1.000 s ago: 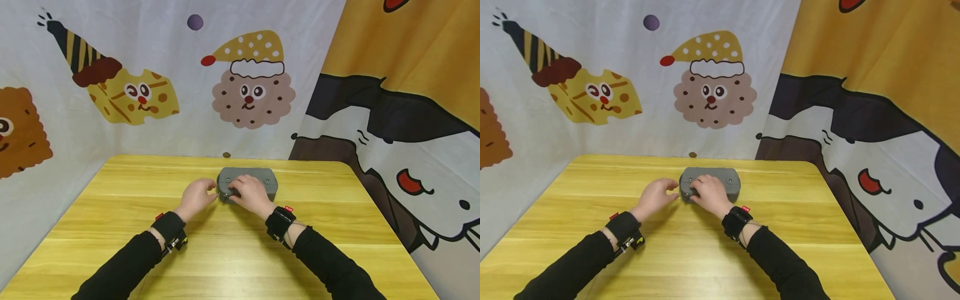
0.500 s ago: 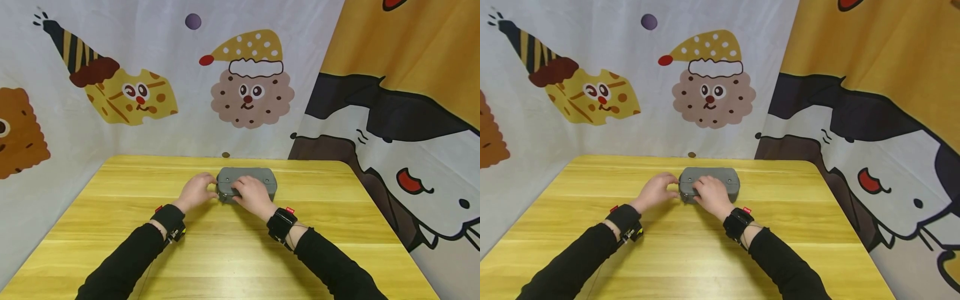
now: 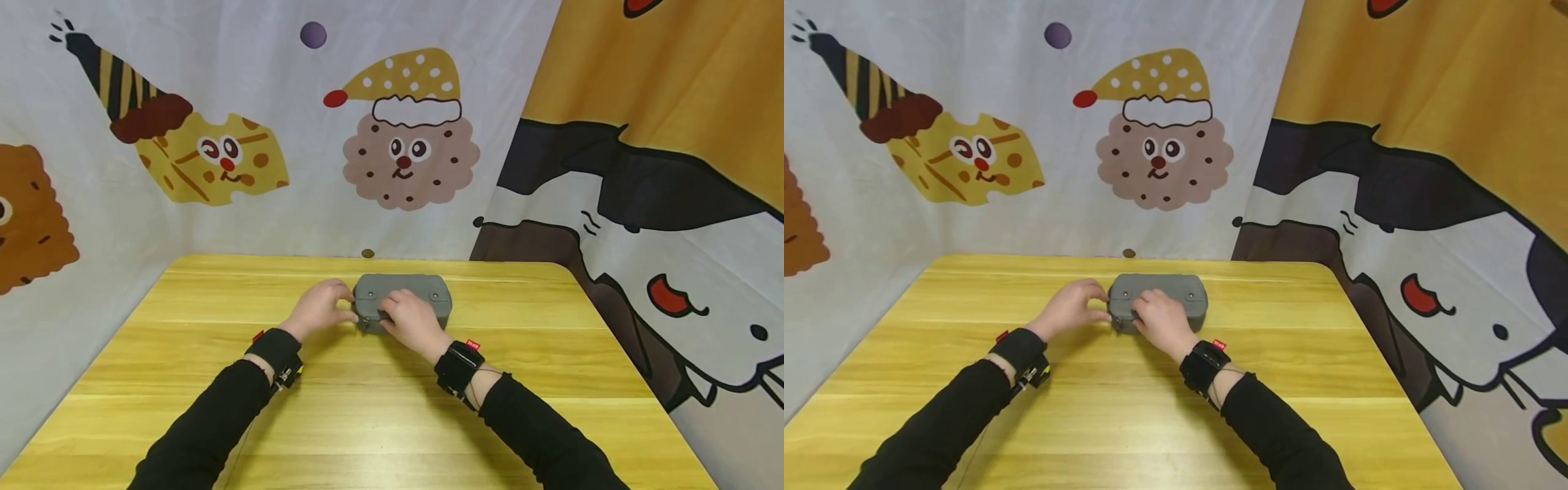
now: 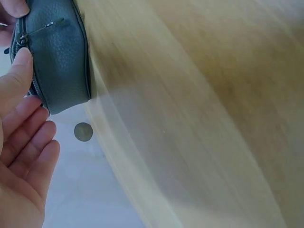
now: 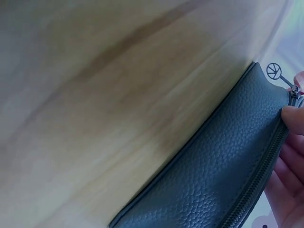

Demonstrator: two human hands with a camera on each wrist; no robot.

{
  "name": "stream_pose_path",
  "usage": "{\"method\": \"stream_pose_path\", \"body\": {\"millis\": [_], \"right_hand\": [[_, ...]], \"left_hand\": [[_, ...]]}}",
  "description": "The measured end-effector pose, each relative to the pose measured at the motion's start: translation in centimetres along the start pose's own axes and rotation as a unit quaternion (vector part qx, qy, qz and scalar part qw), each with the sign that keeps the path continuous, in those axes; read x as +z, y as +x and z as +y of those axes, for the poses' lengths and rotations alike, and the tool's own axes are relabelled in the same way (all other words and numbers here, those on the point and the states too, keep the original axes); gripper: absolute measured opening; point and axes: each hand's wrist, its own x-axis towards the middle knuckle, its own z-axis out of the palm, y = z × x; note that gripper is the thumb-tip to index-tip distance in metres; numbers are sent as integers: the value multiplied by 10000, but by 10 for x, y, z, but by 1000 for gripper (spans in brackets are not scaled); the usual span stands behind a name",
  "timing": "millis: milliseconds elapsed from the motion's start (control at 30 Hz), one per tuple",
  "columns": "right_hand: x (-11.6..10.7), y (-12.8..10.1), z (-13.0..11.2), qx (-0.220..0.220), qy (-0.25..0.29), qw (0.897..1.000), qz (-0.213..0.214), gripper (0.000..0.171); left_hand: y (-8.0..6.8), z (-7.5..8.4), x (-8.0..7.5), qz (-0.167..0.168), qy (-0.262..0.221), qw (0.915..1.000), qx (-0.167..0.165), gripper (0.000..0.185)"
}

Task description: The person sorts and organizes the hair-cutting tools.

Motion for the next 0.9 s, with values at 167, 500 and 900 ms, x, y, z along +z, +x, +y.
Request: {"method": "stream_pose_path", "body": {"millis": [167, 500, 900], "right_hand": [[-2, 1, -3, -130, -121, 9998, 83, 14], [-2, 2, -3, -175, -103, 9998, -37, 7], [0, 2, -2, -279, 5, 9996, 17, 8]], "left_hand": [[2, 1, 1, 69, -60, 9998, -194, 22], [10, 4, 3, -158, -101, 9986, -486, 15], [11, 11, -3, -633, -1040, 9844, -1271, 9]]}}
